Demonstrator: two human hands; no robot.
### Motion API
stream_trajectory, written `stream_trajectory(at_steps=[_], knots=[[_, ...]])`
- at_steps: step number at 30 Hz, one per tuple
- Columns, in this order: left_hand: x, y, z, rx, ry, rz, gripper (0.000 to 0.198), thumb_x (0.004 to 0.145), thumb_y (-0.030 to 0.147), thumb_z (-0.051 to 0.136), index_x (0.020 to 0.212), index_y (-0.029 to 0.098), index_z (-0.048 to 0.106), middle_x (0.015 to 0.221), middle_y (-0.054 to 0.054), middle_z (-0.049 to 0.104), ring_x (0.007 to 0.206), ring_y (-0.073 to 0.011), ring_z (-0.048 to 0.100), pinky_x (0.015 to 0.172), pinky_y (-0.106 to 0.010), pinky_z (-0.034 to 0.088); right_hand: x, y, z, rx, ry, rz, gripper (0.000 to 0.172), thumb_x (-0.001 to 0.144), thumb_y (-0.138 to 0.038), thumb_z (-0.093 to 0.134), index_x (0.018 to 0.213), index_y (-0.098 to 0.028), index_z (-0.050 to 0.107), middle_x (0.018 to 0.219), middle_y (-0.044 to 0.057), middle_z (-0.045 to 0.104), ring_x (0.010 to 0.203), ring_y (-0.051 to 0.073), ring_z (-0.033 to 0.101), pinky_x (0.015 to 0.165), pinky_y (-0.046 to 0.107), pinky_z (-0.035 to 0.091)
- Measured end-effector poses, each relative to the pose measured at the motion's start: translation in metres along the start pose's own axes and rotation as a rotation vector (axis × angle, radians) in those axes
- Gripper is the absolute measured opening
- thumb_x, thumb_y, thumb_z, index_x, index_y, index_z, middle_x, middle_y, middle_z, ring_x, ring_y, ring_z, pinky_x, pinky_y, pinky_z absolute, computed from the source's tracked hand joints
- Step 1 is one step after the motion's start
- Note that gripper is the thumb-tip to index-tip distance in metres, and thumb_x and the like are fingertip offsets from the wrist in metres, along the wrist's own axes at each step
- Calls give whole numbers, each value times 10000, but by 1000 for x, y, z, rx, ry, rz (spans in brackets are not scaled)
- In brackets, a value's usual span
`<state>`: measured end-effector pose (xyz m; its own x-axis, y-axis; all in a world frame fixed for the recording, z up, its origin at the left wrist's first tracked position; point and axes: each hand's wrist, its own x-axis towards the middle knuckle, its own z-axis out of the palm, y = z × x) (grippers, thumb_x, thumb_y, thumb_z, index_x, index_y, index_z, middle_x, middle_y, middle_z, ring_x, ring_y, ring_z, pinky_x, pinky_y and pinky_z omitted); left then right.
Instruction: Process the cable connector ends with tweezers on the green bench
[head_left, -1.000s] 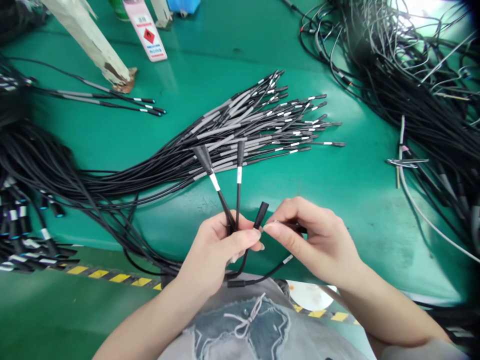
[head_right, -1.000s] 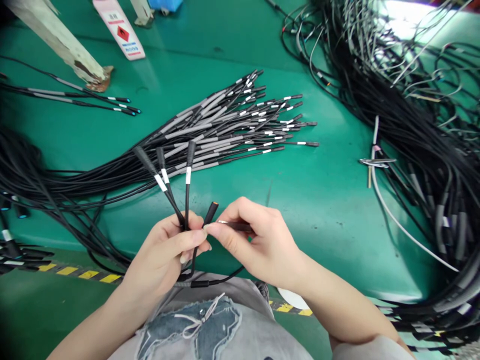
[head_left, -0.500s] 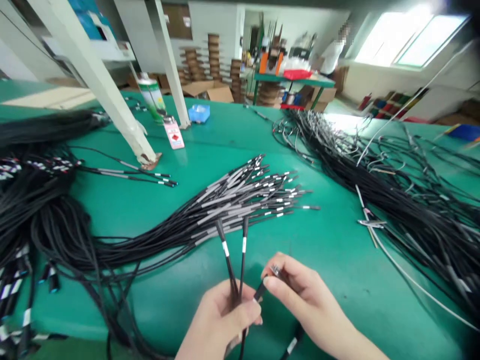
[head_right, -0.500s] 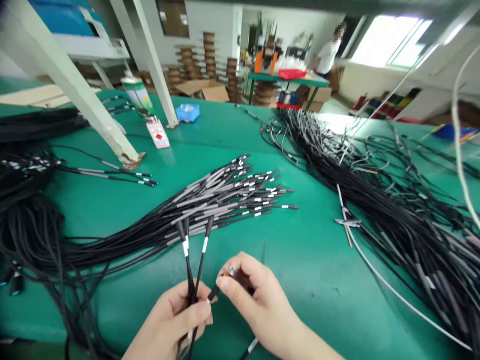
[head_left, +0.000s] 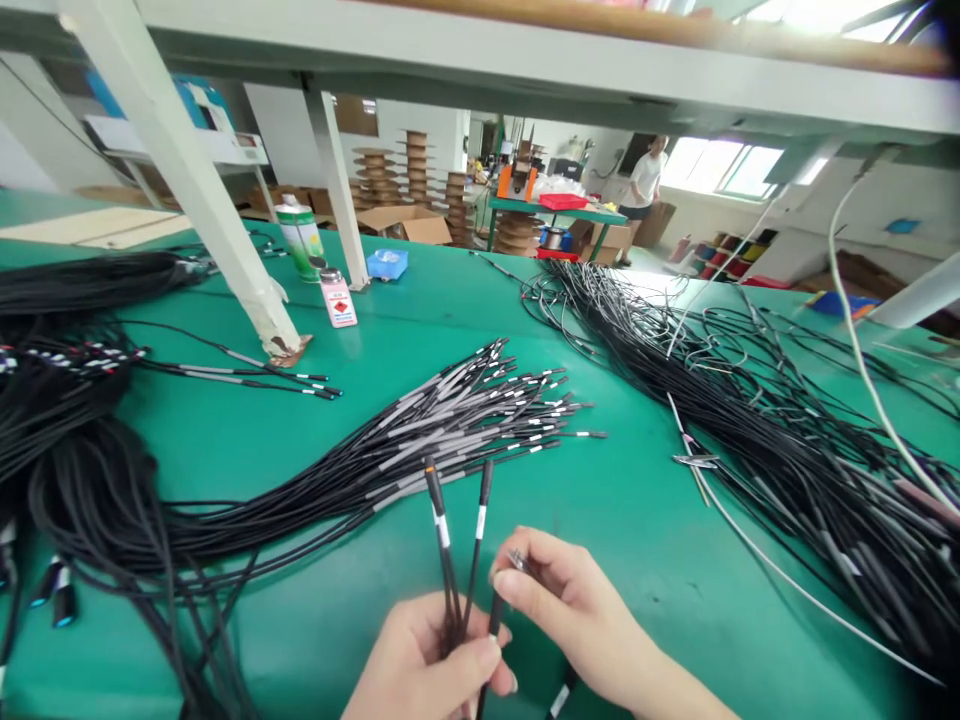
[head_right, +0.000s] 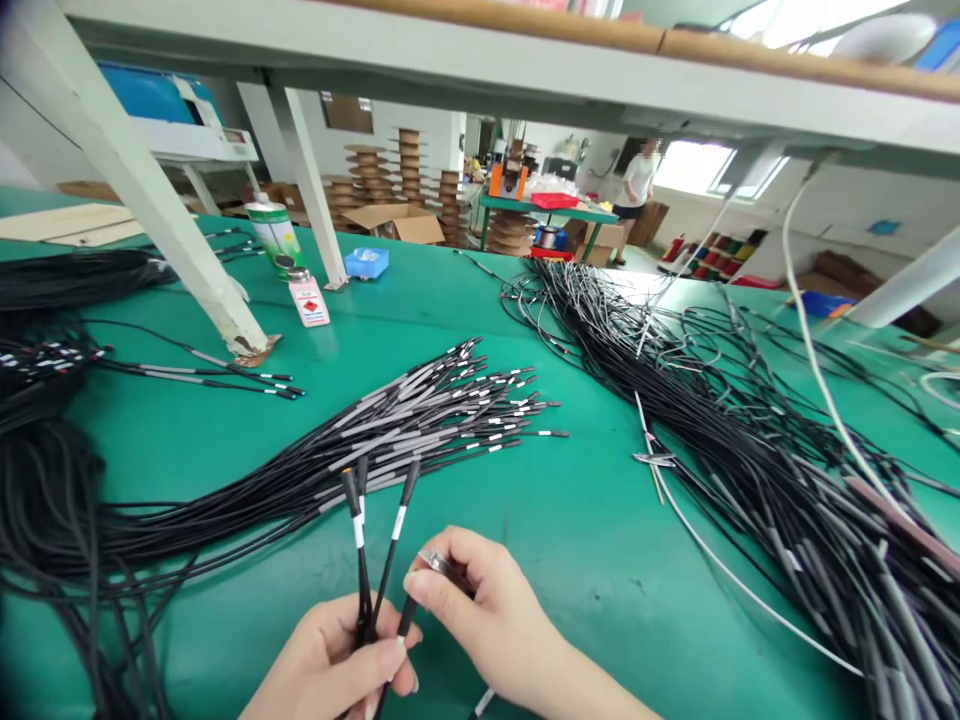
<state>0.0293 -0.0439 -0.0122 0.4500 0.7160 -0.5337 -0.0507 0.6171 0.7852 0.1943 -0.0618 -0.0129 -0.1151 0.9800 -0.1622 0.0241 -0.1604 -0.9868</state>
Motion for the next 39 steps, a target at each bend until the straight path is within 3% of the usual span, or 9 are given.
stream_trajectory(at_steps=[3,7,10,14,17,25,39], knots=[[-1,-1,-2,-29,4,-5,212,620,313,784,667,139,672,540,-53,669,427,-61,395,462,-196,215,-2,-3,0,-9,17,-31,397,868,-558,628,836,-165,583,743,5,570,666,128,569,653,266,485],[-1,2,-3,-94,20,-35,185,611,276,774,642,135,658,536,-58,674,408,-55,401,435,-182,226,-3,-4,-5,-193,125,-175,342,976,-471,494,1015,-187,682,800,20,605,689,119,561,647,245,492],[0,6,-4,-134,39,-46,177,603,273,769,628,134,662,515,-55,665,393,-55,408,419,-178,233,-2,0,-9,-339,202,-304,311,1005,-388,460,1015,-216,719,758,18,590,705,132,572,680,265,517],[-1,8,-5,-146,56,-48,156,618,272,749,634,132,682,499,-50,656,388,-57,415,410,-180,233,-2,3,-9,-407,287,-387,176,959,-318,567,1076,-218,651,778,4,629,656,119,604,598,233,529],[-2,8,-5,-133,64,-55,158,614,276,746,629,131,687,481,-46,645,383,-61,413,406,-186,229,-4,0,-6,-452,325,-417,44,930,-255,597,940,-212,593,761,-7,636,609,104,599,524,197,501],[-2,7,-6,-136,43,-56,145,641,282,742,649,141,707,502,-47,668,392,-64,442,406,-178,241,-7,-8,-4,-616,310,-506,69,902,-154,604,866,-209,584,721,-25,612,574,87,551,493,182,446],[-3,6,-6,-138,38,-56,121,662,263,756,651,151,710,512,-38,680,385,-48,446,397,-156,253,-8,-9,-5,-611,217,-480,65,916,-158,609,867,-189,581,735,-22,603,577,74,526,492,176,425]])
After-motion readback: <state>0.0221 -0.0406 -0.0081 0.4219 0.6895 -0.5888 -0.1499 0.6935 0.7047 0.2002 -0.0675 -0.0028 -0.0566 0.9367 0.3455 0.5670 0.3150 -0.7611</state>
